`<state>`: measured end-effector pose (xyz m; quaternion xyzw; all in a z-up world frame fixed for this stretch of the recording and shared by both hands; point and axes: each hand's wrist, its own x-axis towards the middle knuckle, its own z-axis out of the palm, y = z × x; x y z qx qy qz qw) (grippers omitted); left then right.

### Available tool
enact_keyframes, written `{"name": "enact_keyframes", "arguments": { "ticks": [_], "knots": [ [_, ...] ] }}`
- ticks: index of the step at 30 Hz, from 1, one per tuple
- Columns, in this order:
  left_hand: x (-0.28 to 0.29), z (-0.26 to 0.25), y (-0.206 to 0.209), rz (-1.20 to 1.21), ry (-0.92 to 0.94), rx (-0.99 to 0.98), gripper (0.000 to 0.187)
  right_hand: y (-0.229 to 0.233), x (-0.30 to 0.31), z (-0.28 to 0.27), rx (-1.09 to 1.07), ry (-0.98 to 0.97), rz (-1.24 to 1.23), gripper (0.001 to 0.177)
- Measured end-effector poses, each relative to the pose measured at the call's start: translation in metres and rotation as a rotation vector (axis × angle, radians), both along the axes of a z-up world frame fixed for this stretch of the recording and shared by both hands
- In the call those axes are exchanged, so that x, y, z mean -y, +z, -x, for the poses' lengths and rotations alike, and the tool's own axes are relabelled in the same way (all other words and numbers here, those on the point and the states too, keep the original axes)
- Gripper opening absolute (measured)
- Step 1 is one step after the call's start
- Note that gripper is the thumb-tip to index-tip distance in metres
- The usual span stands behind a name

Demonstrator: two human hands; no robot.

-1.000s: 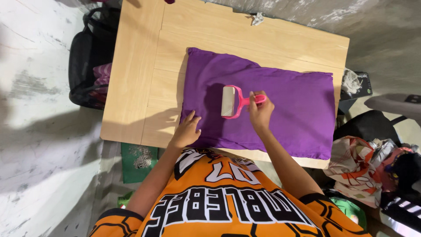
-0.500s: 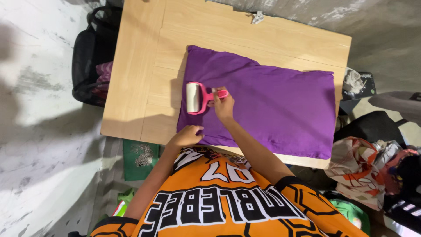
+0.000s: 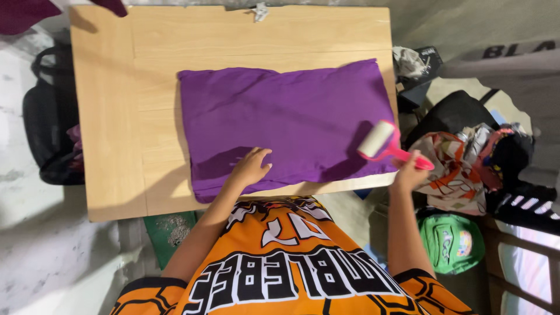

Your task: The person moves a pedestal fan and handles a gray hoodie before using a lint roller to clean a purple pillowcase spread out on a table. They roll the tool over the fabric surface several times to remove lint.

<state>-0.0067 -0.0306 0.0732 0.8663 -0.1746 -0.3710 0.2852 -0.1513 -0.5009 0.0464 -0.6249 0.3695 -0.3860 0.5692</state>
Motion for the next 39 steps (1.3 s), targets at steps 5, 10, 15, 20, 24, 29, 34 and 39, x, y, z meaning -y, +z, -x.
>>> {"name": "enact_keyframes", "arguments": {
  "ticks": [5,10,15,20,24,29,34,39],
  "knots": [
    [0.051,-0.003,-0.007,-0.03,-0.041,-0.023,0.055,0.009,0.065,0.019,-0.15,0.164,0.042,0.022],
    [0.084,-0.008,-0.016,-0.02,0.067,-0.033,0.073,0.009,0.019,-0.002,-0.296,0.344,0.06,0.024],
    [0.098,-0.03,-0.011,-0.099,0.153,-0.169,0.086,0.025,-0.029,0.005,-0.176,0.383,0.012,0.026],
    [0.098,-0.05,-0.02,-0.047,0.232,-0.24,0.091,0.039,0.02,0.025,-0.159,0.402,-0.022,0.022],
    [0.098,-0.05,-0.02,-0.071,0.271,-0.272,0.089,0.037,0.06,0.042,-0.311,0.359,0.014,0.019],
    [0.123,-0.038,-0.013,-0.233,0.214,-0.075,0.082,0.002,0.025,0.027,-0.334,0.531,0.001,0.014],
    [0.195,-0.027,-0.012,-0.172,0.136,0.244,0.067,0.015,0.016,0.023,-0.24,0.547,-0.22,0.02],
    [0.258,-0.012,0.007,-0.11,-0.075,0.415,0.074,0.031,0.054,0.036,-0.085,0.292,-0.357,0.023]
  ]
}}
